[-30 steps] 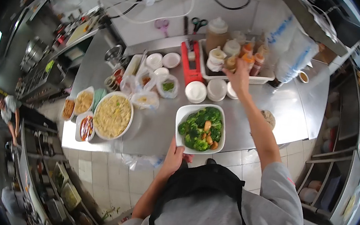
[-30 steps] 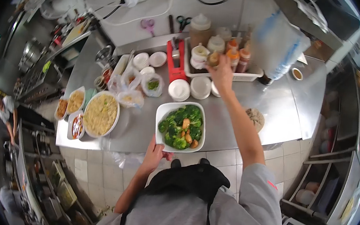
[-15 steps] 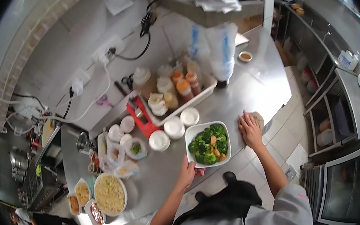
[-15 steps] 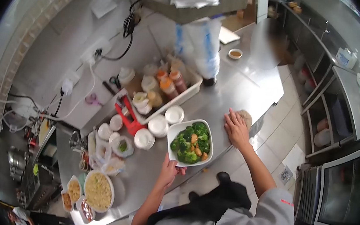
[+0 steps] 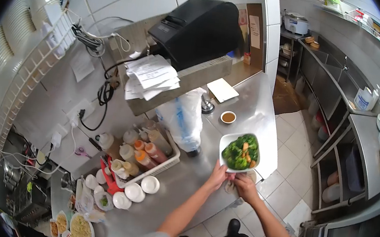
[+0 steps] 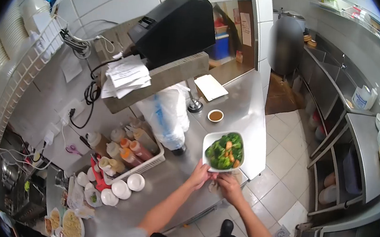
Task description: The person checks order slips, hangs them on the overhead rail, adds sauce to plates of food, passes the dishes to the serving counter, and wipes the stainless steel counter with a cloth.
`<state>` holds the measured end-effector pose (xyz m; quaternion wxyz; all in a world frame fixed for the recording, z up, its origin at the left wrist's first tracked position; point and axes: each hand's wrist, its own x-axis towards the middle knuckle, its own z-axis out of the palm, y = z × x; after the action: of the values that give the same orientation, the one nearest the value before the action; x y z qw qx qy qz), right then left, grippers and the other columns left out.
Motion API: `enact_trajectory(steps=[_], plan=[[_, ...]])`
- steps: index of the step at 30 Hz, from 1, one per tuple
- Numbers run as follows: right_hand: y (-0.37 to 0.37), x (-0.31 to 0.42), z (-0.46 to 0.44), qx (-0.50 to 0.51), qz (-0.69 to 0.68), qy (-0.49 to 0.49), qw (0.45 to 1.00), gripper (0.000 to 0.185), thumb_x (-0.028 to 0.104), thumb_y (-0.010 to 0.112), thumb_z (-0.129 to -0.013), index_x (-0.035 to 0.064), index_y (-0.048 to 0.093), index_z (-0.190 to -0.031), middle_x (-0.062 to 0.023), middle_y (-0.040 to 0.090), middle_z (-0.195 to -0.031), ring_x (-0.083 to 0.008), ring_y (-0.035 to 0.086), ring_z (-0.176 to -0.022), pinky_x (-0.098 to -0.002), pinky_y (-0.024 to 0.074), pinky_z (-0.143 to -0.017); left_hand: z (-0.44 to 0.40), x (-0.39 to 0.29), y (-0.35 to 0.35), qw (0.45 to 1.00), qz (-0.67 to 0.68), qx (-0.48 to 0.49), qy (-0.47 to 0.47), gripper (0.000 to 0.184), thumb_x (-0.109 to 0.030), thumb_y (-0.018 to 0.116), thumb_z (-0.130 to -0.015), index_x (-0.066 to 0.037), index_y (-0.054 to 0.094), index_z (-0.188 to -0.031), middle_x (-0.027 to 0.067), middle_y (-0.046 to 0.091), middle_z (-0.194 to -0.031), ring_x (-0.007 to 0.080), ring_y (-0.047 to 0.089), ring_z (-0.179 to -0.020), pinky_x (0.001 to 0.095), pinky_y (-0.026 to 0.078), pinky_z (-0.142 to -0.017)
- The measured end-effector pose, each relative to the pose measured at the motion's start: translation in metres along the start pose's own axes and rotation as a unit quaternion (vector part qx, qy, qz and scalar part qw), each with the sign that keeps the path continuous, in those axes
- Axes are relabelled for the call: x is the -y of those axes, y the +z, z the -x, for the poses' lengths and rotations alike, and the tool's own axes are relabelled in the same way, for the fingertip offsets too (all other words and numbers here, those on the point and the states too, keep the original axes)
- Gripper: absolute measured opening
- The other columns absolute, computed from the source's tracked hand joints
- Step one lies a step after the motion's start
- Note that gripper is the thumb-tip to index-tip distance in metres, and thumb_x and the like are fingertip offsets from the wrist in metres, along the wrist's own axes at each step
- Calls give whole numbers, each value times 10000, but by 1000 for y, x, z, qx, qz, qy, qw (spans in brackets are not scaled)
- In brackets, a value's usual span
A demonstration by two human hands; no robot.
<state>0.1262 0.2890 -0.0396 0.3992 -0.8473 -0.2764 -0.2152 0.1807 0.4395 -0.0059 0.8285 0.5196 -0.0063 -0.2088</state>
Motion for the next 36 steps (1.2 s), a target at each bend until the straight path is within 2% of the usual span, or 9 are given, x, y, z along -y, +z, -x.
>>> enact_trajectory(steps=[12,14,16,19,21,25,31,34,36], plan=[[-26,-17,-6,180,-82,17,980,377,67,530,-735,44,536,-1111,-134,452,-1243,-344,373,-1195,-442,291,-982,-159,43,56,996,33,-63,-51,305,-168,345,-902,-89,194,-1155,149,568,-759,181,574,-529,281,491,-452],[-34,-2,-21,175,178,30,968,344,134,542,-782,80,547,-1122,-145,440,-1257,-395,315,-1219,-487,221,-1016,-149,31,52,996,-27,-49,-65,593,-427,426,-883,-161,71,-1277,190,566,-881,215,598,-608,308,468,-494],[-24,-5,-23,151,224,59,961,339,195,549,-809,116,554,-1139,-146,416,-1285,-428,237,-1249,-514,179,-1027,-126,33,39,997,-71,-8,-11,728,-512,425,-864,-163,29,-1364,182,548,-996,213,608,-692,313,482,-542],[-6,-7,-22,195,184,55,962,355,236,499,-840,93,539,-1162,-137,357,-1342,-423,160,-1286,-506,173,-1039,-16,8,17,976,-176,4,131,405,-268,461,-916,7,439,-1212,87,593,-848,123,567,-707,263,481,-651],[19,-3,-22,216,156,2,964,357,234,460,-859,89,527,-1179,-135,343,-1355,-434,172,-1272,-506,172,-1041,65,-1,-13,983,-148,-3,109,338,-210,429,-934,-73,460,-1241,28,599,-916,91,559,-815,232,455,-696],[67,82,-28,288,91,-69,951,350,248,444,-873,120,528,-1188,-107,334,-1367,-435,191,-1262,-505,166,-1041,231,18,-98,933,-26,-349,85,306,-283,433,-923,-79,531,-1130,61,627,-934,131,599,-809,271,467,-699],[158,198,-17,323,-12,-197,925,286,254,509,-843,107,573,-1081,-96,413,-1294,-400,266,-1236,-499,207,-1023,459,30,-237,604,109,-724,315,523,-335,434,-898,-95,209,-1304,158,575,-951,208,608,-725,299,495,-628],[196,231,-17,324,-80,-200,921,183,183,560,-806,84,588,-956,-95,449,-1258,-386,316,-1212,-497,226,-1013,530,-3,-282,565,165,-751,298,600,-314,429,-886,-130,59,-1320,206,549,-983,251,610,-731,323,504,-627],[228,244,-15,315,-112,-185,924,119,129,579,-782,68,582,-883,-95,465,-1241,-381,340,-1197,-495,236,-1007,565,-12,-311,641,166,-688,297,558,-258,419,-872,-123,73,-1289,230,539,-991,292,616,-764,353,520,-656]])
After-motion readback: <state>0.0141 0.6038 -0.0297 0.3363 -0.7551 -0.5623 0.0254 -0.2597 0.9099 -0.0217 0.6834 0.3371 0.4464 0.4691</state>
